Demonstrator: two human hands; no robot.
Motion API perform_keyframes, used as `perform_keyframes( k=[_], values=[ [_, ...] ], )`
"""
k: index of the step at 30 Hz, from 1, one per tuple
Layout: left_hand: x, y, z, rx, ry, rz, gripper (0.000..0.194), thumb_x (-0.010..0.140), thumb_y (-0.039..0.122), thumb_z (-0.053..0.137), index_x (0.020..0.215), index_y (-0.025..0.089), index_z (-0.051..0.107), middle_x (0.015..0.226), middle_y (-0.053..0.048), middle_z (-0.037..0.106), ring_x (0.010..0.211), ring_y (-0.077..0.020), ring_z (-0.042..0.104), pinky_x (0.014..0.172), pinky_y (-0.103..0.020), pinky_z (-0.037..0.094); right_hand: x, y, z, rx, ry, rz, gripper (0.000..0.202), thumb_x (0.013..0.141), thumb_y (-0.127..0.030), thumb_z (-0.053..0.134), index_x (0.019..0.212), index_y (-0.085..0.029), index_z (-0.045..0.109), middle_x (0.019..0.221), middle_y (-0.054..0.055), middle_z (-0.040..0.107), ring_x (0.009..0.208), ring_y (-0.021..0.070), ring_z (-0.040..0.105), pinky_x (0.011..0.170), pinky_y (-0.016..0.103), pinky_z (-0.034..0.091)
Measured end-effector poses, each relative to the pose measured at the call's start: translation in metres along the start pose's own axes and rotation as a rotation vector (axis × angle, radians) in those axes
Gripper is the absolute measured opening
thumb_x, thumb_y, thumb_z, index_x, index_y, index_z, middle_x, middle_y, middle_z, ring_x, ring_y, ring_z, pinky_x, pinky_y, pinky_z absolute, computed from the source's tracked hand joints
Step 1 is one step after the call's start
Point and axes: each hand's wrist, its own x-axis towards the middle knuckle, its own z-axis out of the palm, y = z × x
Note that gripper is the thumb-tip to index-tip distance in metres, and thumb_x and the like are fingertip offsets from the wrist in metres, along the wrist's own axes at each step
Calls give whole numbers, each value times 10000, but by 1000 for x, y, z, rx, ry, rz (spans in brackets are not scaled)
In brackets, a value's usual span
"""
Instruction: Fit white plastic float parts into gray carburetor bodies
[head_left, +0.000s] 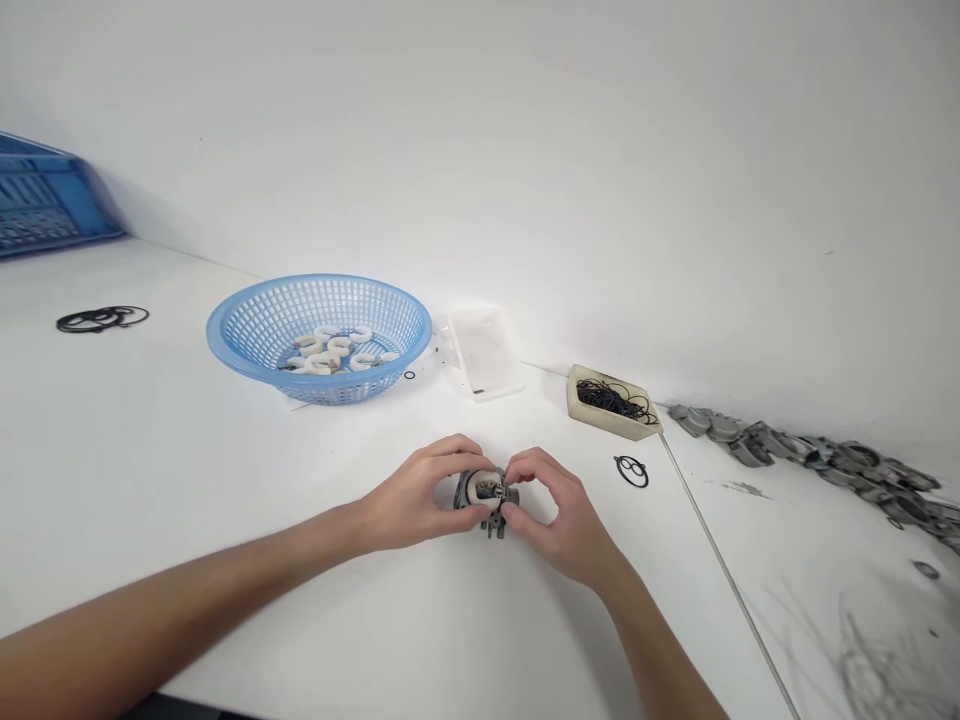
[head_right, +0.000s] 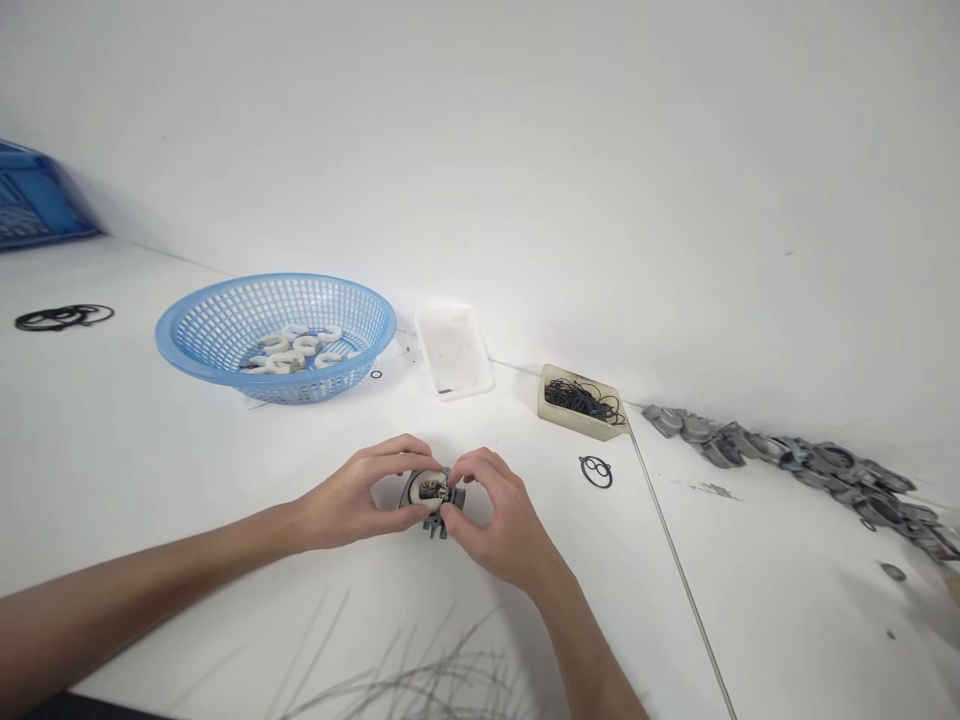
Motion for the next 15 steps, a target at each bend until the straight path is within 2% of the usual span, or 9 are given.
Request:
perform_keyframes(
  k=[8,12,15],
  values=[
    [0,2,-1,52,-24,-16,312,905,249,744,1217,248,735,1144,-56,686,1039,-210,677,926,-318,559,5,6,5,-8,106,-55,48,1007,-211,569,998,-224,615,964,22,612,890,166,558,819,308,477],
    [1,0,0,101,-19,-9,357,876,279,753,1228,237,717,1104,-63,714,1010,-230,686,910,-346,572,2,16,3,-85,158,-30,125,1047,-298,568,982,-214,633,943,39,626,864,179,579,810,323,493],
    [0,-2,1,157,-19,-6,375,859,299,758,1225,233,711,1087,-65,725,1008,-244,694,902,-359,573,6,30,-2,-217,178,18,214,1060,-399,556,1027,-206,642,999,60,648,873,191,605,838,347,523]
  ],
)
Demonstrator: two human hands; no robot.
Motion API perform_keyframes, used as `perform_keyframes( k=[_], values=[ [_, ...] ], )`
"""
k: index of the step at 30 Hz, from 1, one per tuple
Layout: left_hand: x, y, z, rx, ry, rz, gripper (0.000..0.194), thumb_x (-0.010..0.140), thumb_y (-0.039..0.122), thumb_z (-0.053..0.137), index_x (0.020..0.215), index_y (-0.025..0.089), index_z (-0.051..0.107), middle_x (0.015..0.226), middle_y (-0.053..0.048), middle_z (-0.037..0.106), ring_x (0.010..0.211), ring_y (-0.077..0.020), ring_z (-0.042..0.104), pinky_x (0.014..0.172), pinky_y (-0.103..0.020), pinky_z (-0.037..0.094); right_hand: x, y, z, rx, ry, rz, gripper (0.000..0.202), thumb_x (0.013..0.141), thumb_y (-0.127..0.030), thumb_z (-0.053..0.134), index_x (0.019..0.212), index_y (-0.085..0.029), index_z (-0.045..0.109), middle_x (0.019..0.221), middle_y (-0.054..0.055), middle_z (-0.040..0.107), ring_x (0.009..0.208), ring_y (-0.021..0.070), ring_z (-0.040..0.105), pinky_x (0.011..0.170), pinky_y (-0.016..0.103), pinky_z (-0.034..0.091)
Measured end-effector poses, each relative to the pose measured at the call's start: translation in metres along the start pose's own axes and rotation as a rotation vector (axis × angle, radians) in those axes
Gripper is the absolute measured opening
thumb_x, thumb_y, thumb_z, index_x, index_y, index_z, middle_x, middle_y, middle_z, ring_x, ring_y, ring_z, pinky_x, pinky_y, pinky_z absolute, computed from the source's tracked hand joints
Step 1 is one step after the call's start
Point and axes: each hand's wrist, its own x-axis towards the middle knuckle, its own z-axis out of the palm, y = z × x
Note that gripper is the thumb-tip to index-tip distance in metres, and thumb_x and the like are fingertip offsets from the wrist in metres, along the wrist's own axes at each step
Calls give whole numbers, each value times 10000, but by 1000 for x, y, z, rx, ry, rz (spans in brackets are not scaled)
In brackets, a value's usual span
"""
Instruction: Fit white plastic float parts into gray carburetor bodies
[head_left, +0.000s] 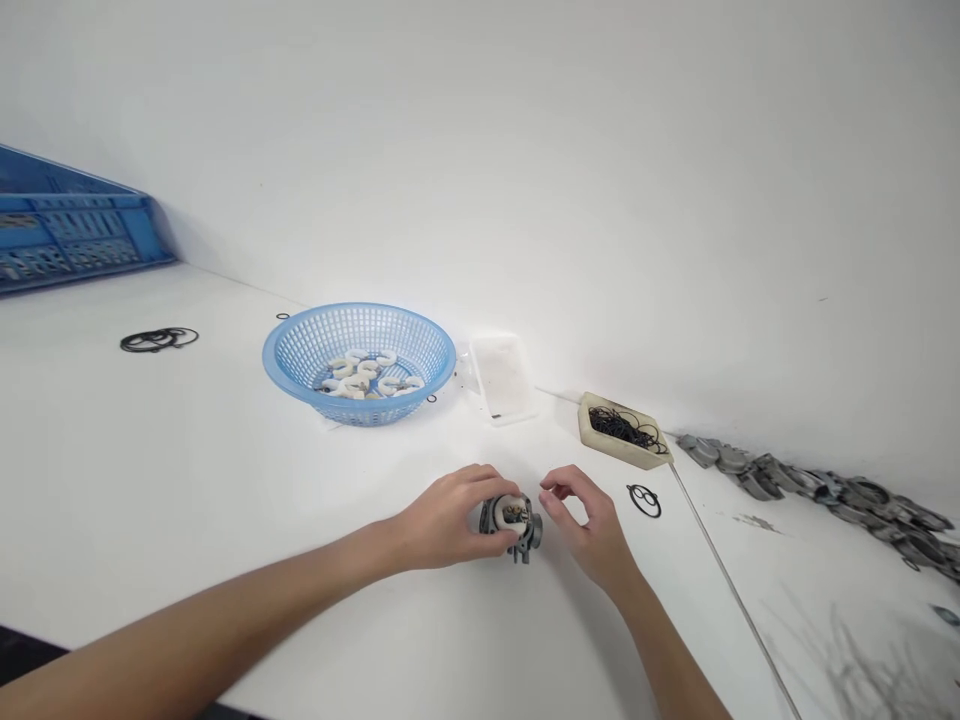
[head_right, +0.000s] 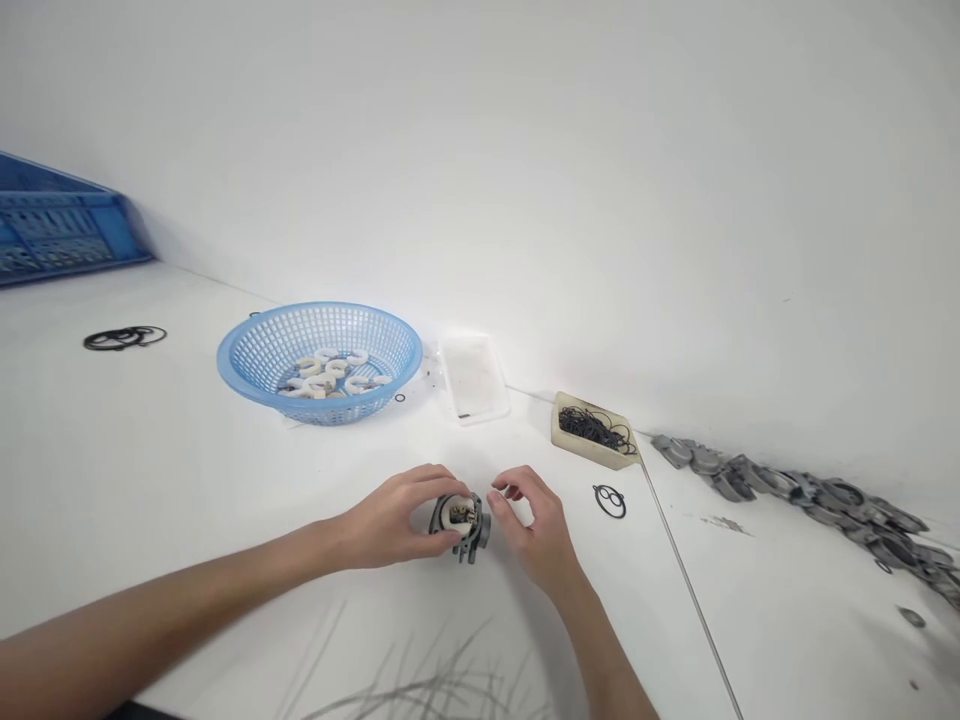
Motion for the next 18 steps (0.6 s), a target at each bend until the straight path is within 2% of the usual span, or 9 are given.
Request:
perform_keyframes(
  k=[3,5,8,12,14,18],
  values=[
    [-1,-2,1,34,-13,-1,394,858,351,768,1234,242,712,1077,-64,733,1005,-255,703,894,-359,573,25,14,-1,-104,-42,19,274,1059,-445,542,1097,-200,659,1067,73,659,874,192,623,804,347,535],
    [-1,-4,2,39,-17,2,414,860,383,771,1247,252,709,1079,-62,735,1005,-259,705,893,-355,572,56,21,-1,-174,-120,18,290,1056,-435,534,1146,-201,679,1099,78,662,934,206,632,811,348,525],
    [-2,-6,3,48,-11,11,427,862,415,768,1257,265,705,1082,-61,734,1008,-265,703,902,-360,570,111,27,3,-297,-262,20,274,1046,-351,518,1177,-202,708,1134,84,659,1030,226,614,903,376,488],
    [-3,-8,5,63,-21,12,444,866,461,759,1265,274,703,1077,-62,736,997,-275,705,888,-370,574,169,32,11,-429,-528,68,285,879,-287,755,1159,-236,759,1089,66,649,948,214,605,896,368,465],
    [-2,-9,5,74,-32,5,455,859,484,766,1261,279,704,1088,-61,737,1003,-285,705,883,-376,575,185,34,15,-478,-624,98,344,827,-272,809,1166,-228,763,1073,68,640,932,213,600,885,363,465],
    [-1,-10,7,98,-43,-5,470,851,519,773,1250,279,706,1053,-63,734,967,-290,706,852,-376,577,196,35,21,-526,-742,146,384,825,-289,818,1193,-202,751,1094,71,629,957,213,601,883,357,473]
  ],
)
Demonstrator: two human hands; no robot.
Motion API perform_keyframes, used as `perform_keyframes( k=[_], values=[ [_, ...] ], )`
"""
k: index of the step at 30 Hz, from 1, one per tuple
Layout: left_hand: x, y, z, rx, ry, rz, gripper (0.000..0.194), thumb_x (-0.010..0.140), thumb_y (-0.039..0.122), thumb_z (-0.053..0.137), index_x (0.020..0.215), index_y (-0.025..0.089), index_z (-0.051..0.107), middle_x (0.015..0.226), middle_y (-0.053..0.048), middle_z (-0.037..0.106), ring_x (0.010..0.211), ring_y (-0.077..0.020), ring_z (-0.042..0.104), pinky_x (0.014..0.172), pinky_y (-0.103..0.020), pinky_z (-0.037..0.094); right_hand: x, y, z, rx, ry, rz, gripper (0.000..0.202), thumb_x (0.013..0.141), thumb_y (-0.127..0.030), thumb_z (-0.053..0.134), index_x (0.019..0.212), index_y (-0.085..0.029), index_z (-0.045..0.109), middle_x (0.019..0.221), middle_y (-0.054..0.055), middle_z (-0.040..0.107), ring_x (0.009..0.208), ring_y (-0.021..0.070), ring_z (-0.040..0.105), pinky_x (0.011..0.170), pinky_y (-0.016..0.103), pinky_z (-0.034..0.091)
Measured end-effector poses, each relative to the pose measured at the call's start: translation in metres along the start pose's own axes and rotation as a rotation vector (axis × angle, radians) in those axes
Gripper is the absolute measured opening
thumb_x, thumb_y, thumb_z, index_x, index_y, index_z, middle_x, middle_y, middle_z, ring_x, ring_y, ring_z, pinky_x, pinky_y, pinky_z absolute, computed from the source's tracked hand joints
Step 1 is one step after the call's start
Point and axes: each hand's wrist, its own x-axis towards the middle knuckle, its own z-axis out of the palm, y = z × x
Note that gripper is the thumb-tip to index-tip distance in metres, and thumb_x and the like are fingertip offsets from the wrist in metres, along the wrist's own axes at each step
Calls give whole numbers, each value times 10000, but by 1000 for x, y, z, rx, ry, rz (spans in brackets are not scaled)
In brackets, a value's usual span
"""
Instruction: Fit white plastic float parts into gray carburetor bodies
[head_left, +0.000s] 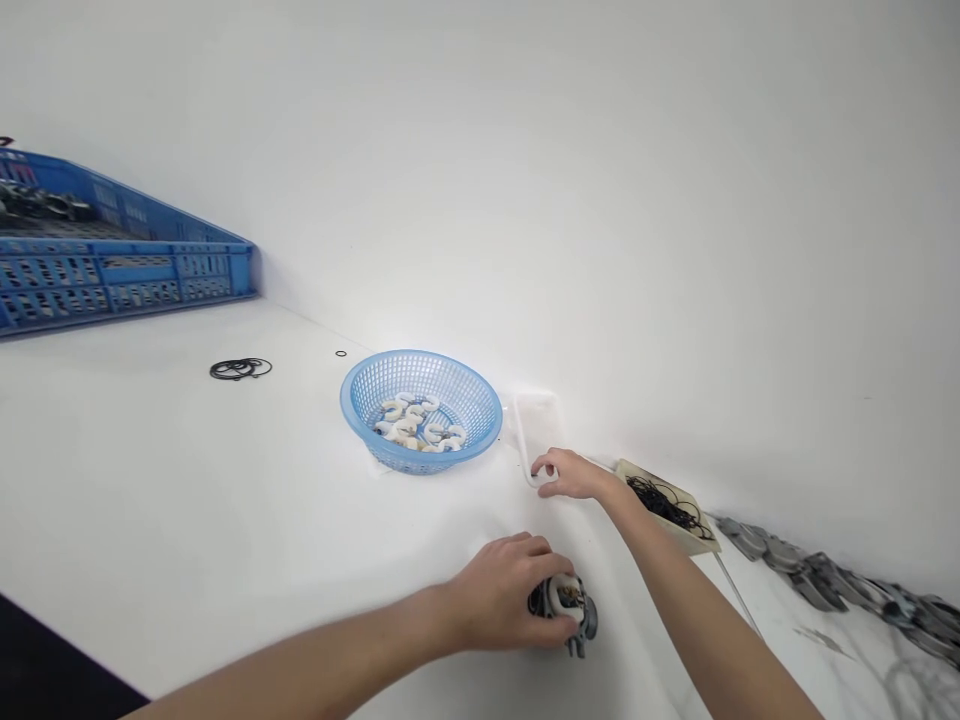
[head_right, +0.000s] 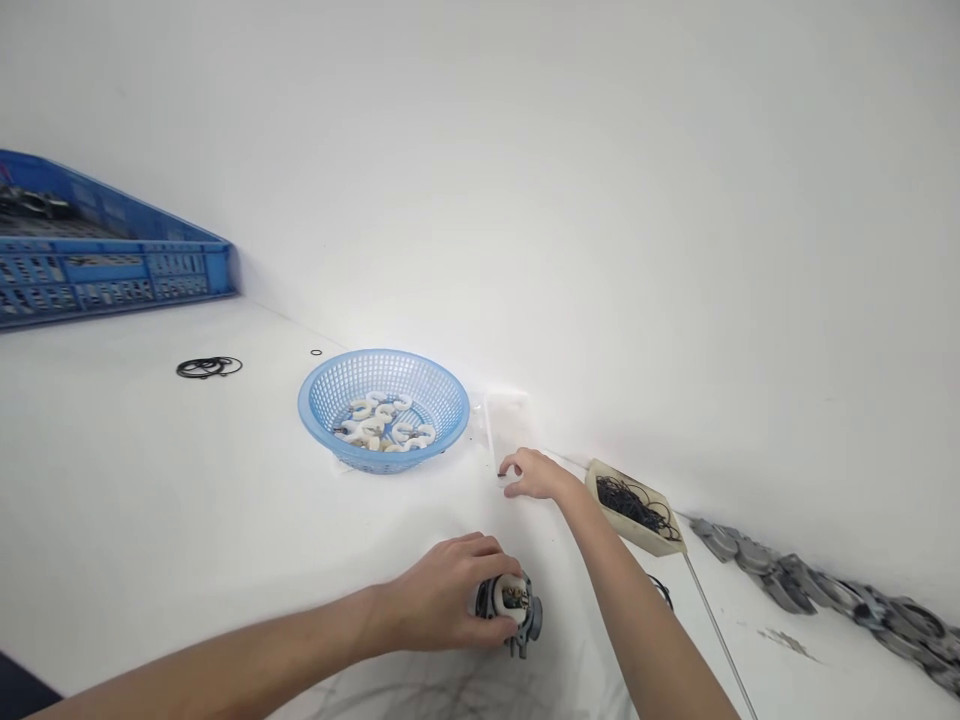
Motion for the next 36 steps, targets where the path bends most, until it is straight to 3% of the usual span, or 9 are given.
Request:
perform_keyframes(
  k=[13,21,36],
  values=[
    [0,-1,3,33,27,43,455,868,528,759,1242,277,696,1017,-46,723,915,-250,698,832,-334,568,-1,-2,-4,52,-81,43,411,830,-388,826,1194,-219,742,1140,68,615,954,199,605,844,287,453],
    [1,0,3,41,22,40,456,859,517,771,1240,278,692,1022,-41,718,930,-252,699,852,-343,577,1,-11,-4,60,-80,48,392,816,-349,840,1153,-180,731,1081,51,605,893,173,577,793,280,439],
    [0,-1,3,52,20,57,454,863,521,762,1242,282,691,1017,-38,721,912,-249,701,852,-345,574,5,-7,-3,120,-85,58,388,758,-322,873,1060,-152,699,1089,51,629,888,164,577,771,275,455]
  ],
)
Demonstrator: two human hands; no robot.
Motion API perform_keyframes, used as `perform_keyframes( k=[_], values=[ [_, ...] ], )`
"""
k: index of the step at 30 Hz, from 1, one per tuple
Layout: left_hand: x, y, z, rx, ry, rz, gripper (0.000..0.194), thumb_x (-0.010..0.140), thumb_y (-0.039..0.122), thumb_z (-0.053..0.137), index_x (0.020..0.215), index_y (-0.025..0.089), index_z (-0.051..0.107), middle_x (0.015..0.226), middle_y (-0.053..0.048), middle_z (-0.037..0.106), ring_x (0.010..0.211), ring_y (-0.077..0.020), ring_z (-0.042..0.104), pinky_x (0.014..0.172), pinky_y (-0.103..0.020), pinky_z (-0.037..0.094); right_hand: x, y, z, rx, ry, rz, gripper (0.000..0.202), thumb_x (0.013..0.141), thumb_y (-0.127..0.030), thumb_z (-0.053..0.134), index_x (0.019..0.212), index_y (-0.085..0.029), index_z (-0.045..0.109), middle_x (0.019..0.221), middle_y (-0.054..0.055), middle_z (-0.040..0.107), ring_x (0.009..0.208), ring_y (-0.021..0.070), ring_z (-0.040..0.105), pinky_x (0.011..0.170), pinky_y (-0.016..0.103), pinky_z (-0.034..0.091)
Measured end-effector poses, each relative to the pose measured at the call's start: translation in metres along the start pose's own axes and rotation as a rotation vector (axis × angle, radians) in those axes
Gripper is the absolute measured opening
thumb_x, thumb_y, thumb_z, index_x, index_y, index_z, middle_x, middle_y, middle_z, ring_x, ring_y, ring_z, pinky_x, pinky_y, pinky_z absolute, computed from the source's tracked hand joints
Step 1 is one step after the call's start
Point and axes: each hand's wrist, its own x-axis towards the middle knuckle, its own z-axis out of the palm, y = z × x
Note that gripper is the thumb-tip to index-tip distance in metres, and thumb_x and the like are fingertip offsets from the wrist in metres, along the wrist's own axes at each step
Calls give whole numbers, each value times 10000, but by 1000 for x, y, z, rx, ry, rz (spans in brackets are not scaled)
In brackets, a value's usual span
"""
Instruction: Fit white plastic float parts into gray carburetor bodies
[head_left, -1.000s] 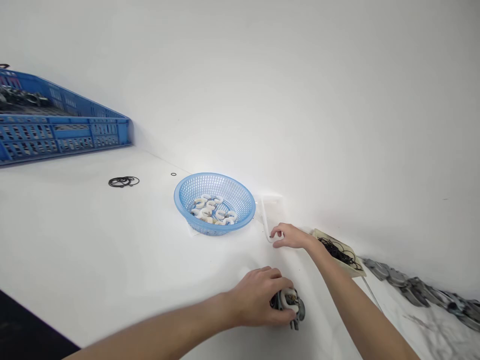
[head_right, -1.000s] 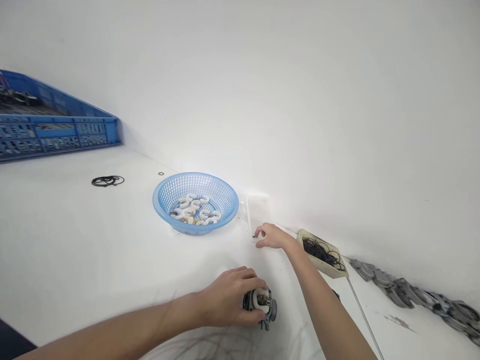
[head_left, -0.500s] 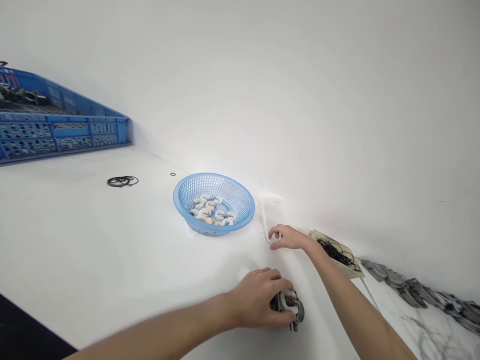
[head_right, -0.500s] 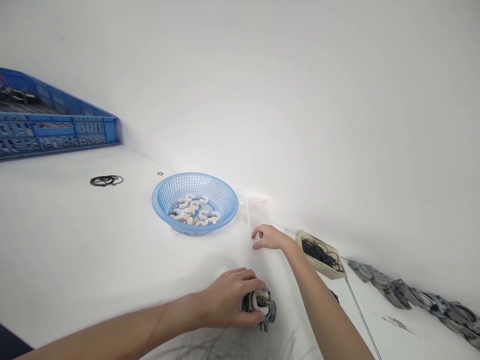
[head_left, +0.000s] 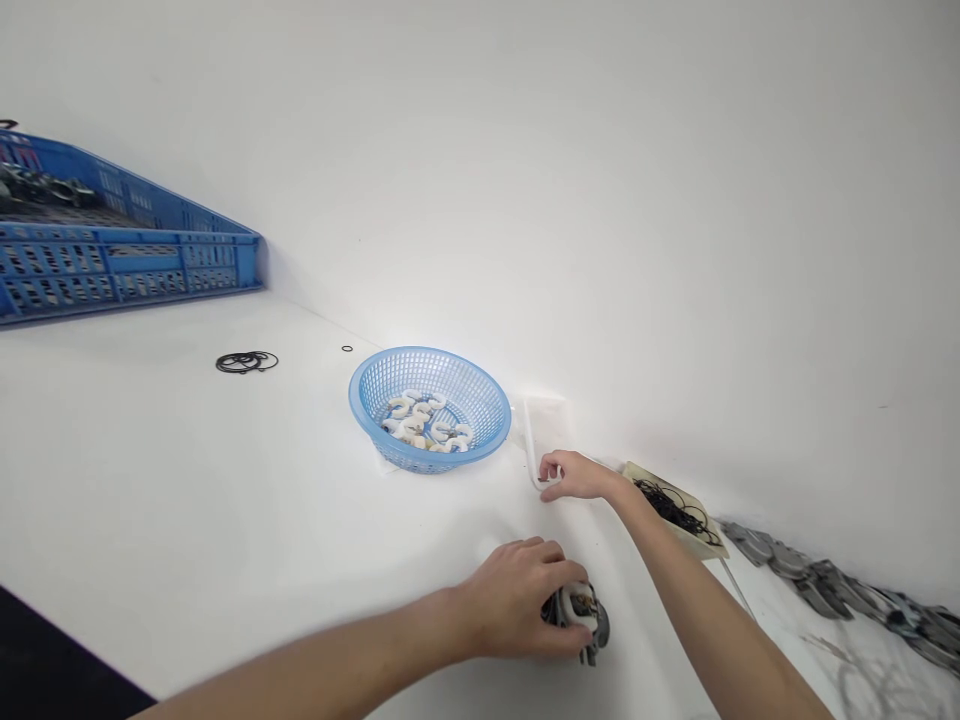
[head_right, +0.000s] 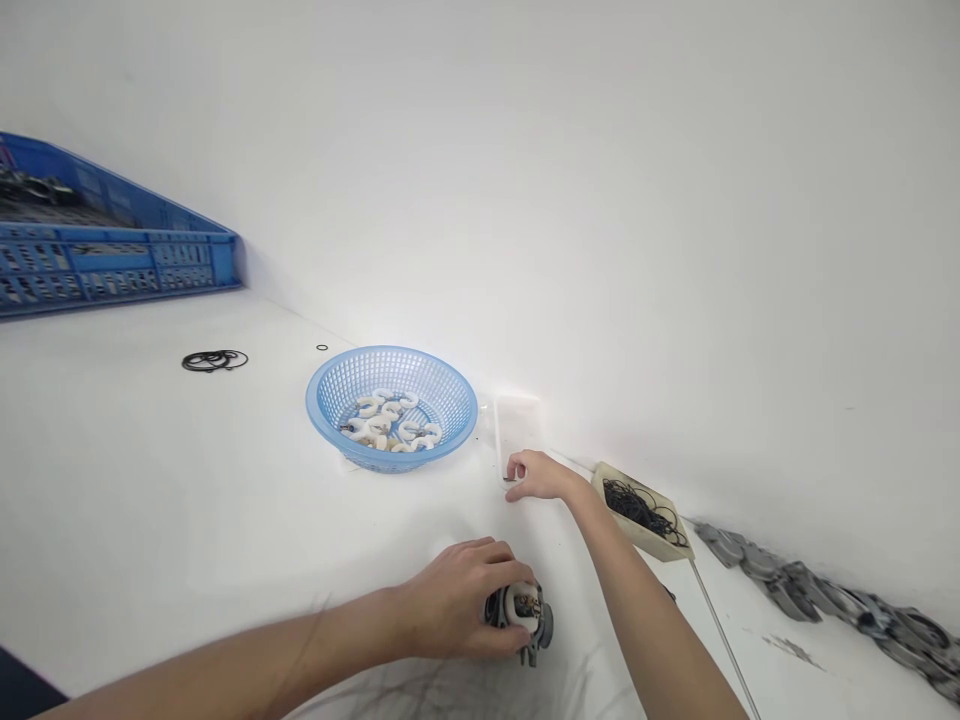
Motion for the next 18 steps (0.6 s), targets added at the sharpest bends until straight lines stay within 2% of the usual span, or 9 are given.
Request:
perform_keyframes(
  k=[8,18],
  values=[
    [-1,0,1,12,13,5,442,869,524,751,1237,286,688,1012,-29,724,890,-242,695,804,-327,555,-6,5,-4,47,-7,-17,288,804,-319,842,992,-143,713,1068,52,692,896,171,619,776,281,478],
    [-1,-1,2,9,19,7,446,867,513,755,1239,278,684,992,-35,711,887,-244,688,798,-324,541,-15,-3,-4,61,-37,-42,88,891,-185,740,953,-125,723,989,44,705,866,161,627,814,296,499]
  ],
)
